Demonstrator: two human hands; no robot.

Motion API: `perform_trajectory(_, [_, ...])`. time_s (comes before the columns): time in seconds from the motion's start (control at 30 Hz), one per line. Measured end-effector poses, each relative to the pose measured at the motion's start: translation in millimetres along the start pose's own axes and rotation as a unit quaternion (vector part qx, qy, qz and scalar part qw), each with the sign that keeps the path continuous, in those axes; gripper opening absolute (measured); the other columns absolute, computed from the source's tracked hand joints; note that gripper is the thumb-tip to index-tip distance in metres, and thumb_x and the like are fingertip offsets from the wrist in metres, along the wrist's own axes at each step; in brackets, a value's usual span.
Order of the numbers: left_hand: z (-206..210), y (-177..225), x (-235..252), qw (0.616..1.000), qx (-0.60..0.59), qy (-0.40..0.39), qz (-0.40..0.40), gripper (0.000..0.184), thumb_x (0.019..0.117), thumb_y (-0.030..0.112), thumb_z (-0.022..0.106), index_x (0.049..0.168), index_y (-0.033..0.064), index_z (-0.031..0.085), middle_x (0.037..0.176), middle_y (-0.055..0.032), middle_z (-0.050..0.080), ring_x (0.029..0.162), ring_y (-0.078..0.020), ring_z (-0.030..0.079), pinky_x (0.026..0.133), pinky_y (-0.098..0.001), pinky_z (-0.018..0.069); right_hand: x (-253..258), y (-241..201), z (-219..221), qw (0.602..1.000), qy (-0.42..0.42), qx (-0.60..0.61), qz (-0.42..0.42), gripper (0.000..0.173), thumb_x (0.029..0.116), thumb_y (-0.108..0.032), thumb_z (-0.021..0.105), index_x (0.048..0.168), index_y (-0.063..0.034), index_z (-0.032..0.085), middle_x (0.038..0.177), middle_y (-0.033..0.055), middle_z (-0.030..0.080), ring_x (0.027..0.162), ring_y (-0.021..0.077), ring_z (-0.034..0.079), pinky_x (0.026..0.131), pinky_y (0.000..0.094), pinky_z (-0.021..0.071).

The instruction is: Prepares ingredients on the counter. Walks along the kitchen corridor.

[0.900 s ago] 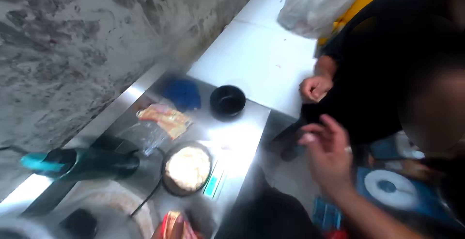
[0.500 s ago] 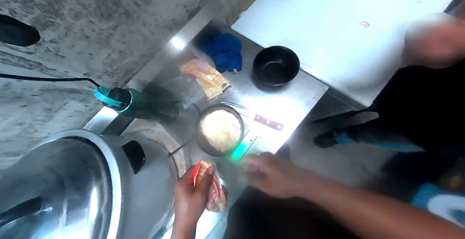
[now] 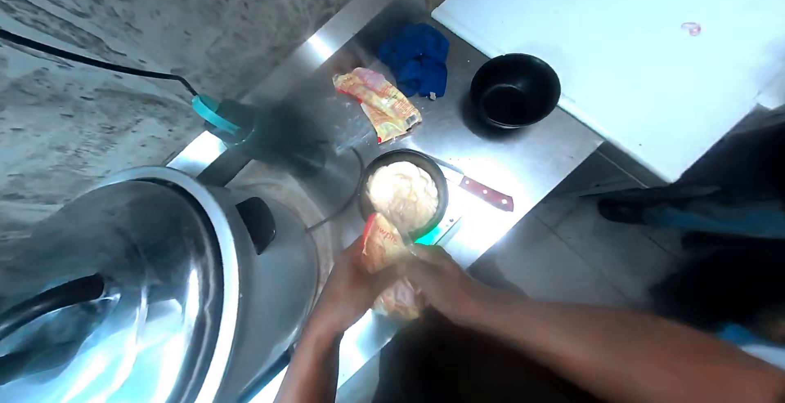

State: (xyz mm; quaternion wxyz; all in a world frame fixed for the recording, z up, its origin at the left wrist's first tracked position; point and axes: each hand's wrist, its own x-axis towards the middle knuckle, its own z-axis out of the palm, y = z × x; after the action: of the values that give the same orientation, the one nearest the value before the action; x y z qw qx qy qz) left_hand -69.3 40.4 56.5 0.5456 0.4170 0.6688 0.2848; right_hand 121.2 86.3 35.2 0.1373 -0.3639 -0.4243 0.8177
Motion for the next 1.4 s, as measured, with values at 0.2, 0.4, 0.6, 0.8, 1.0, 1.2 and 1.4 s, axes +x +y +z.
perform_trajectory(0.2, [-15, -2, 0, 0.994, -0.035, -0.104, 0.002, 0.041, 0.0911, 0.019, 0.077, 0.126, 0.0031, 0.063, 0.109, -0.0080, 0.075, 0.101, -0.0205, 0.073, 0.092, -0.0391, 0.0621, 8, 15, 9, 0.994, 0.056, 0.093, 0.000, 0.024, 0.1069, -0.024, 0.048, 0.104, -0.0060, 0.064, 0.081, 0.0016, 0.066, 0.064, 0.0091, 0.062, 0.056, 0.0252, 0.0526])
perform_trajectory(0.4, [-13, -1, -5, 0.998, 0.036, -0.053, -0.002, 0.018, 0.1007, 0.019, 0.062, 0.111, 0.0054, 0.067, 0.090, -0.0013, 0.074, 0.081, -0.0111, 0.072, 0.077, -0.0314, 0.0631, 13, 18, 14, 0.996, 0.065, 0.068, -0.007, 0.021, 0.1035, -0.021, 0.055, 0.105, -0.0050, 0.068, 0.087, 0.0041, 0.068, 0.079, 0.0123, 0.067, 0.073, 0.0310, 0.0580])
perform_trajectory(0.6, [-10, -3, -7, 0.995, 0.074, -0.064, 0.003, 0.020, 0.1021, 0.021, 0.055, 0.097, 0.0086, 0.071, 0.079, 0.0025, 0.070, 0.072, -0.0067, 0.068, 0.069, -0.0300, 0.0604, 11, 9, 16, 0.997, 0.046, 0.049, -0.027, 0.032, 0.1043, -0.022, 0.053, 0.129, -0.0027, 0.060, 0.110, 0.0066, 0.069, 0.100, 0.0115, 0.068, 0.090, 0.0323, 0.0579])
perform_trajectory(0.8, [-10, 23, -2, 0.992, -0.028, -0.012, -0.121, 0.018, 0.1008, 0.019, 0.059, 0.098, 0.0044, 0.069, 0.081, -0.0040, 0.073, 0.073, -0.0130, 0.071, 0.069, -0.0336, 0.0617, 18, 8, 25, 0.985, 0.119, 0.095, -0.077, 0.023, 0.1049, -0.019, 0.049, 0.107, -0.0045, 0.067, 0.088, 0.0048, 0.068, 0.080, 0.0132, 0.067, 0.073, 0.0338, 0.0587])
perform_trajectory(1.0, [-1, 23, 2, 0.960, -0.186, 0.012, -0.210, 0.034, 0.1059, 0.020, 0.053, 0.129, -0.0040, 0.053, 0.099, -0.0178, 0.073, 0.090, -0.0248, 0.074, 0.081, -0.0416, 0.0632, 18, 5, 29, 0.976, 0.136, 0.172, -0.019, 0.025, 0.1072, -0.020, 0.047, 0.109, -0.0046, 0.065, 0.091, 0.0057, 0.067, 0.082, 0.0133, 0.067, 0.075, 0.0329, 0.0586])
perform_trajectory(1.2, [1, 32, 4, 0.954, -0.201, 0.008, -0.222, 0.031, 0.1069, 0.022, 0.050, 0.121, -0.0046, 0.060, 0.096, -0.0181, 0.073, 0.089, -0.0246, 0.074, 0.081, -0.0420, 0.0629, 8, 12, 31, 0.974, 0.036, 0.210, -0.076, 0.066, 0.1035, -0.031, 0.051, 0.158, -0.0039, 0.026, 0.138, 0.0117, 0.057, 0.121, 0.0117, 0.062, 0.102, 0.0310, 0.0536])
perform_trajectory(1.4, [0, 40, 10, 0.969, -0.163, 0.034, -0.183, 0.028, 0.1072, 0.018, 0.050, 0.119, -0.0060, 0.058, 0.093, -0.0189, 0.073, 0.084, -0.0246, 0.074, 0.077, -0.0408, 0.0637, 4, 6, 39, 0.984, -0.003, 0.175, -0.033, 0.037, 0.1032, -0.028, 0.051, 0.131, -0.0037, 0.052, 0.106, 0.0038, 0.069, 0.097, 0.0088, 0.068, 0.089, 0.0300, 0.0580])
